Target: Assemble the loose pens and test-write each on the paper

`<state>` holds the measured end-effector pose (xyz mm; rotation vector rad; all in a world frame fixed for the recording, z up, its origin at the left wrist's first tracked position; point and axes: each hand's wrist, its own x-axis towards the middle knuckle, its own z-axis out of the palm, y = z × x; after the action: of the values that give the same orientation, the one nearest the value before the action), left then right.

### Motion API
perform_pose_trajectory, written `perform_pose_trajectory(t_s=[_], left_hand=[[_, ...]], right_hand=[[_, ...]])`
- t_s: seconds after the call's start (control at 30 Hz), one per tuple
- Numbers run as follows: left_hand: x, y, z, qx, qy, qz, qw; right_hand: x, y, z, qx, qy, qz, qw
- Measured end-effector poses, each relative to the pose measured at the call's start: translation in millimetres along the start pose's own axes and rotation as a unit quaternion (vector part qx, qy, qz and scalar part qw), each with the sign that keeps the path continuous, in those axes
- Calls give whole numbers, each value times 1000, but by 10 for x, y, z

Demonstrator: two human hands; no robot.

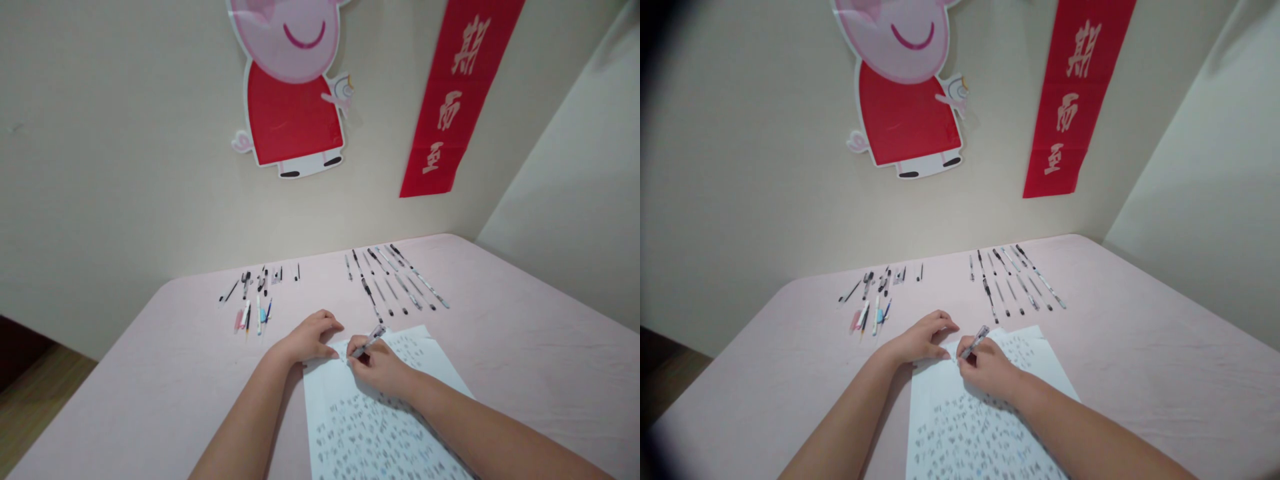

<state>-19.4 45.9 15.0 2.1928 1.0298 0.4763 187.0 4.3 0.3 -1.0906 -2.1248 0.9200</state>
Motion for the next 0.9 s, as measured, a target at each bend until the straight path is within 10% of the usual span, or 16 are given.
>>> perform_pose_trajectory(t_s=[0.9], left_hand=[[5, -6, 6, 1, -1, -3, 1000]], right_hand=[[-23, -28, -28, -13, -13, -6, 1000]])
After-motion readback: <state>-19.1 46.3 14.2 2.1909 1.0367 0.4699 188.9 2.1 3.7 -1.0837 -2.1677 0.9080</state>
